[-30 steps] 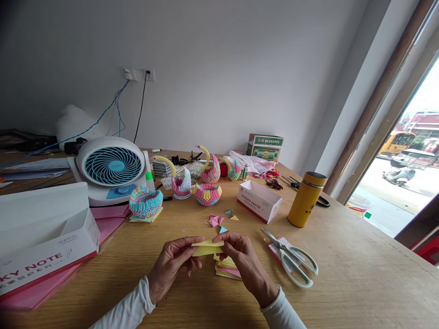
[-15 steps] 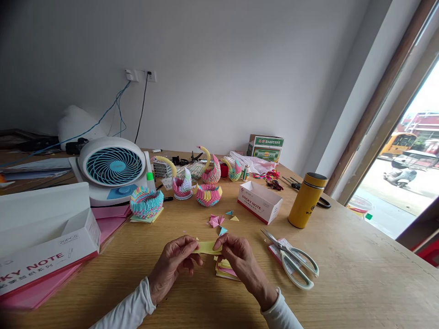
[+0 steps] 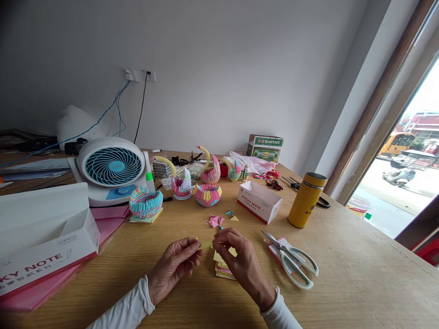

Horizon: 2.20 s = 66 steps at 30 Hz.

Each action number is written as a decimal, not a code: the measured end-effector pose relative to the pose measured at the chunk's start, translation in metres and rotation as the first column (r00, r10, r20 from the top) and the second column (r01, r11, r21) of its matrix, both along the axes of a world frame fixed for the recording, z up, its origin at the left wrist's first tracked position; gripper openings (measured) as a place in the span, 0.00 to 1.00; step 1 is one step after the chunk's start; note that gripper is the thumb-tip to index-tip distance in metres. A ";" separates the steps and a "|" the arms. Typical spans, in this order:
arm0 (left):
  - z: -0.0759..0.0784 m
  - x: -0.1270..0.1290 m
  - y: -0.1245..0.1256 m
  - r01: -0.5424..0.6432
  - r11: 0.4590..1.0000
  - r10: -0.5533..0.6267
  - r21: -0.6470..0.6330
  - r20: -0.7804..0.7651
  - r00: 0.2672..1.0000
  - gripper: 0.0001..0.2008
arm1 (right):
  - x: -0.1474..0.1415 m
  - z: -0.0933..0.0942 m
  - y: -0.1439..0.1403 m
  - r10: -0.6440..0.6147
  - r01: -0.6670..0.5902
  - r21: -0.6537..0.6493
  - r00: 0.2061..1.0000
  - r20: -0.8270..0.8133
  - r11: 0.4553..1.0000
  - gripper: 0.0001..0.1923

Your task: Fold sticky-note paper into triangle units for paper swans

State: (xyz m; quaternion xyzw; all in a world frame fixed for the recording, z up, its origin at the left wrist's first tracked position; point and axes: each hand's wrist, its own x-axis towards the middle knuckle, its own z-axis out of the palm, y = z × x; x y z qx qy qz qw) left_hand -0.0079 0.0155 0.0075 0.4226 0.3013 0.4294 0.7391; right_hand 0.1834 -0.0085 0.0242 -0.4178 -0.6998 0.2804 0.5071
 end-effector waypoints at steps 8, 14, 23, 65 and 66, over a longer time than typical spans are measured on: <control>-0.002 0.001 0.001 -0.081 0.946 0.158 0.313 -0.230 0.960 0.23 | -0.008 -0.002 0.000 -0.004 -0.084 -0.244 0.941 -0.339 0.966 0.16; -0.003 0.002 0.000 -0.114 0.934 0.200 0.339 -0.232 0.952 0.21 | -0.009 -0.004 0.001 -0.049 -0.064 -0.266 0.916 -0.399 0.962 0.15; -0.001 0.004 -0.005 0.042 0.958 0.017 0.285 -0.202 0.979 0.20 | -0.019 -0.012 -0.001 0.041 -0.222 -0.310 0.866 -0.498 0.924 0.16; 0.009 0.007 -0.013 -0.076 0.991 0.081 0.108 -0.041 0.996 0.12 | -0.025 -0.009 -0.004 -0.063 -0.094 -0.280 0.860 -0.506 0.955 0.13; 0.009 0.007 -0.013 -0.081 0.991 0.085 0.108 -0.038 0.996 0.12 | -0.024 -0.009 -0.004 -0.059 -0.104 -0.282 0.856 -0.514 0.954 0.12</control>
